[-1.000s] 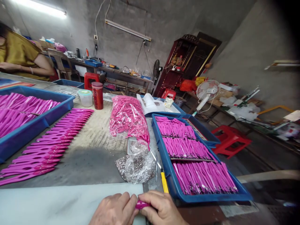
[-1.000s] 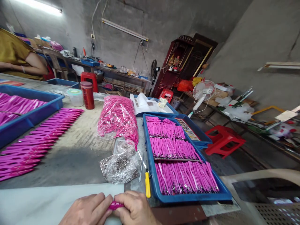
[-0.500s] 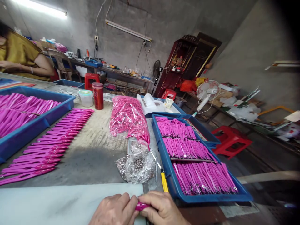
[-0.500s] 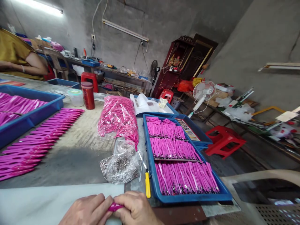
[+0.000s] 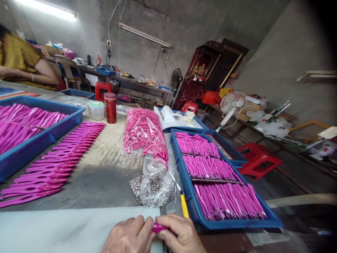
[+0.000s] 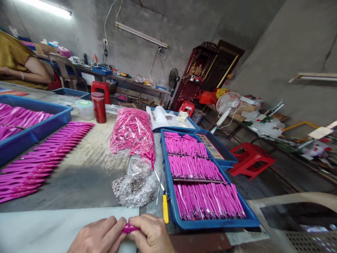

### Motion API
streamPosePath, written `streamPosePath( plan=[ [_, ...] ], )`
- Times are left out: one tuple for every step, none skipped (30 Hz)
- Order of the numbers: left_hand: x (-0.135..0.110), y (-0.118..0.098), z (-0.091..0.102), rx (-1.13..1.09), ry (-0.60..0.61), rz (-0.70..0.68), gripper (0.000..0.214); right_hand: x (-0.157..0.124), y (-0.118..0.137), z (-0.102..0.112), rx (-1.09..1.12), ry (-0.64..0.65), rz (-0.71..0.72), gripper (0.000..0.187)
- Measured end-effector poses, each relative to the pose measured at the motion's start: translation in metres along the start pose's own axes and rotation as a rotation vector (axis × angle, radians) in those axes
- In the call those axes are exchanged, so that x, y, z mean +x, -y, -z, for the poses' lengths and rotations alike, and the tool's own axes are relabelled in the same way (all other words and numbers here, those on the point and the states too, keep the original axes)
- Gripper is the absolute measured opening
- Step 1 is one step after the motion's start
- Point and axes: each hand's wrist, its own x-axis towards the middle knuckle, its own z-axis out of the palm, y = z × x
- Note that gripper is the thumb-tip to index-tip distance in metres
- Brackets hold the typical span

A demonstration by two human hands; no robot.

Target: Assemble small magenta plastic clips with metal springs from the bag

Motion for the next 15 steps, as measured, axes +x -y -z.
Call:
streamPosePath(
  plan=[
    [0.0002,-0.0001,0.0002,-0.003,0.004,0.001,0.019,-0.0001,-0.0005,0.0,0.002,0.01,-0.002,0.051],
    [0.0005,-0.0001,0.0005,-0.006,0.007,0.0,0.019,-0.0004,-0.0011,0.0,0.004,0.023,-0.004,0.052],
    [0.001,0.0,0.001,-0.011,0.01,-0.003,0.02,-0.0007,-0.0018,-0.0001,0.006,0.039,-0.006,0.052],
    [0.0016,0.0003,0.0015,-0.017,0.01,-0.007,0.022,-0.0012,-0.0026,-0.0001,0.01,0.056,-0.011,0.053],
    [0.0022,0.0007,0.0021,-0.026,0.011,-0.011,0.023,-0.0017,-0.0033,-0.0002,0.015,0.074,-0.018,0.054],
    [0.0026,0.0012,0.0026,-0.033,0.018,-0.014,0.024,-0.0022,-0.0039,-0.0002,0.02,0.086,-0.025,0.054],
    [0.003,0.0019,0.003,-0.038,0.025,-0.019,0.025,-0.0026,-0.0044,-0.0002,0.023,0.092,-0.029,0.054],
    [0.0032,0.0025,0.0033,-0.042,0.04,-0.025,0.024,-0.0029,-0.0046,-0.0001,0.025,0.095,-0.032,0.054],
    [0.0032,0.0031,0.0035,-0.047,0.062,-0.032,0.023,-0.003,-0.0047,0.0001,0.025,0.097,-0.034,0.054],
    [0.0032,0.0036,0.0036,-0.05,0.08,-0.038,0.021,-0.003,-0.0046,0.0003,0.024,0.098,-0.037,0.054],
    [0.0032,0.004,0.0035,-0.051,0.093,-0.041,0.02,-0.0028,-0.0044,0.0005,0.024,0.101,-0.04,0.053],
    [0.0032,0.0042,0.0034,-0.052,0.097,-0.042,0.02,-0.0026,-0.0041,0.0007,0.027,0.105,-0.044,0.053],
    [0.0033,0.0043,0.0033,-0.052,0.092,-0.04,0.02,-0.0023,-0.004,0.0008,0.029,0.111,-0.048,0.053],
    [0.0034,0.0042,0.0032,-0.051,0.084,-0.036,0.021,-0.0021,-0.0039,0.0008,0.031,0.114,-0.051,0.053],
    [0.0035,0.0041,0.0031,-0.049,0.075,-0.034,0.022,-0.0019,-0.0041,0.0006,0.032,0.112,-0.051,0.053]
  ],
)
